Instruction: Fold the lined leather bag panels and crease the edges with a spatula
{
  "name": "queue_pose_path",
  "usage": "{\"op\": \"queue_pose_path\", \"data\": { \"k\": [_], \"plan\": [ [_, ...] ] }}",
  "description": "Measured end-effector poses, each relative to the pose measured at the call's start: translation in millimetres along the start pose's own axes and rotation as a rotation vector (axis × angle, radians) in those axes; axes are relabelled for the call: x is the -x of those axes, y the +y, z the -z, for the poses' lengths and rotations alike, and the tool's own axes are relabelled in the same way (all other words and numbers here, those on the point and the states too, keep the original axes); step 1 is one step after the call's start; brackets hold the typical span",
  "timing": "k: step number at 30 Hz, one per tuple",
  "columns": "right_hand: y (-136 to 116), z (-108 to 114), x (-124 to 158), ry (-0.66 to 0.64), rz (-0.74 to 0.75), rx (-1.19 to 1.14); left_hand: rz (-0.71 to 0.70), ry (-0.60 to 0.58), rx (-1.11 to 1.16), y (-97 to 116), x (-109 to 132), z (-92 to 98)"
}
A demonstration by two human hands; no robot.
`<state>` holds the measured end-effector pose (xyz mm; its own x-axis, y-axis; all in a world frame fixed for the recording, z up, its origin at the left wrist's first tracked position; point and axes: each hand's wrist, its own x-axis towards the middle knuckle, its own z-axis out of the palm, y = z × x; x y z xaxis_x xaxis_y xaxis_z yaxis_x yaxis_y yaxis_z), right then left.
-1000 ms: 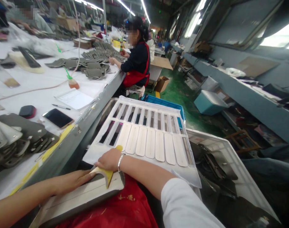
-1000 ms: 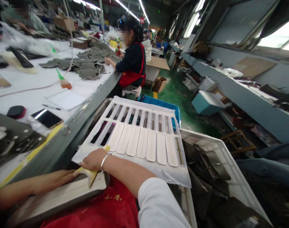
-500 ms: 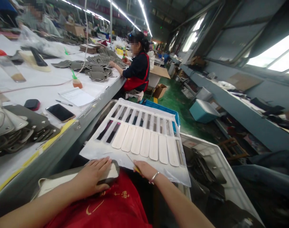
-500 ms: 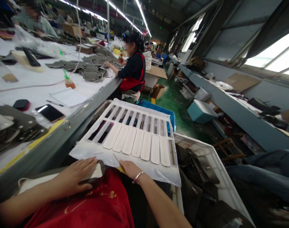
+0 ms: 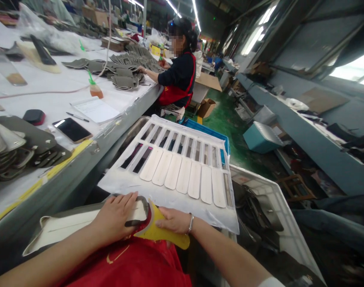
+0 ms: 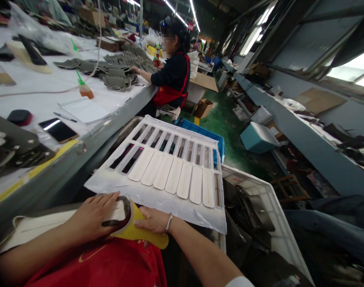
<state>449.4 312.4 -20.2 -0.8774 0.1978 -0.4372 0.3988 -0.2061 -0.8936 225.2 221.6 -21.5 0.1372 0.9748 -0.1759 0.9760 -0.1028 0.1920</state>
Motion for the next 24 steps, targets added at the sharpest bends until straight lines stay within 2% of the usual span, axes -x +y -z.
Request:
{"op": "queue_pose_path", "data": {
  "k": [3,7,12,16,24],
  "plan": [
    [-6.4,7.4,-11.3,-0.127,-0.146,-0.083,-0.01,0.029,0.015,2.4,-3.3,-2.8],
    [-15.7,16.5,-21.4,-0.141,-0.259,0.051,-0.035,0.1,0.024,0.7,-1.6,-7.9],
    [-19.0,22.0,-31.3,-0.164,-0.315,0.216,-0.062,0.136,0.034,-3.6,-2.1,-9.0],
    [-19.8,24.1,-39.2,-0.182,-0.293,0.307,-0.066,0.125,0.061,-7.5,-2.6,-9.5],
    [-21.0,18.0,-49.3,-0.155,-0.321,0.159,-0.058,0.041,0.092,-14.0,-4.2,-11.4]
  ]
}}
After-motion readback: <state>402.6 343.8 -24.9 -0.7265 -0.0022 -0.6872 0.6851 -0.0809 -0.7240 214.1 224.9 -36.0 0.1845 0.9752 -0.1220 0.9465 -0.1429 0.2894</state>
